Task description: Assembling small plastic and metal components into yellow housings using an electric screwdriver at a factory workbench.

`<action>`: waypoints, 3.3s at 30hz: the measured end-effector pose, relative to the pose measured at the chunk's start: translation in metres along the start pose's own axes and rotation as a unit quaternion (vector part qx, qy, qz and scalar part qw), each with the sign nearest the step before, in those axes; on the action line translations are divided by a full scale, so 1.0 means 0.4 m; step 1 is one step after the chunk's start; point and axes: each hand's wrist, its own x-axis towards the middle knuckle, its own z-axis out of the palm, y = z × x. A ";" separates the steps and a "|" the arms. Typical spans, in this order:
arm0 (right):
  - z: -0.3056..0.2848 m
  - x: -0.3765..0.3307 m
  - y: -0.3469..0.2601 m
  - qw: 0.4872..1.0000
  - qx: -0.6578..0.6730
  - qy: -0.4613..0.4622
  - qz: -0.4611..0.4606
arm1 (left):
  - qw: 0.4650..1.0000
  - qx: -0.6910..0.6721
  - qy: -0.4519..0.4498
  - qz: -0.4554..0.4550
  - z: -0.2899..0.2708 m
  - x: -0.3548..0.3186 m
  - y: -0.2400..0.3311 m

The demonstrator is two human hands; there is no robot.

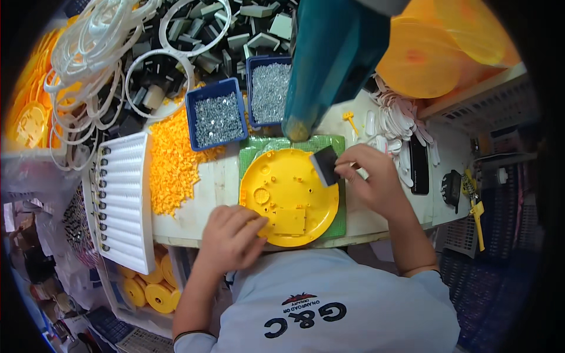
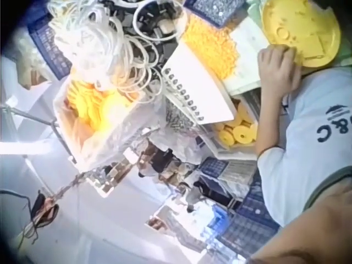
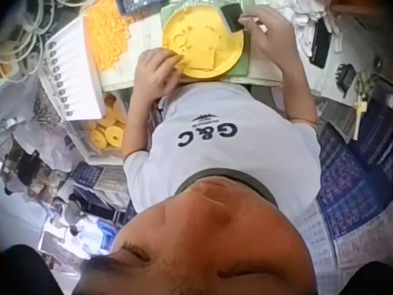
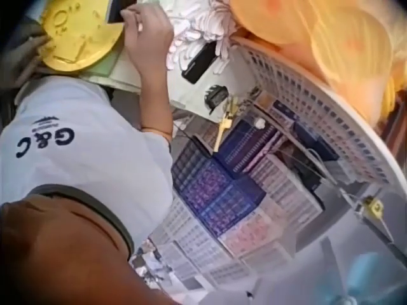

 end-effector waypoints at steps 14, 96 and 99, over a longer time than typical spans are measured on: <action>0.113 -0.026 -0.059 0.970 -0.113 -0.086 -0.196 | 0.999 -0.038 0.038 0.005 0.072 -0.024 0.032; 0.135 0.028 0.026 0.980 -0.091 -0.122 -0.126 | 0.987 -0.097 0.041 -0.117 0.083 0.132 -0.038; 0.136 0.036 0.036 0.979 -0.085 -0.119 -0.143 | 0.988 -0.087 0.036 -0.120 0.088 0.127 -0.042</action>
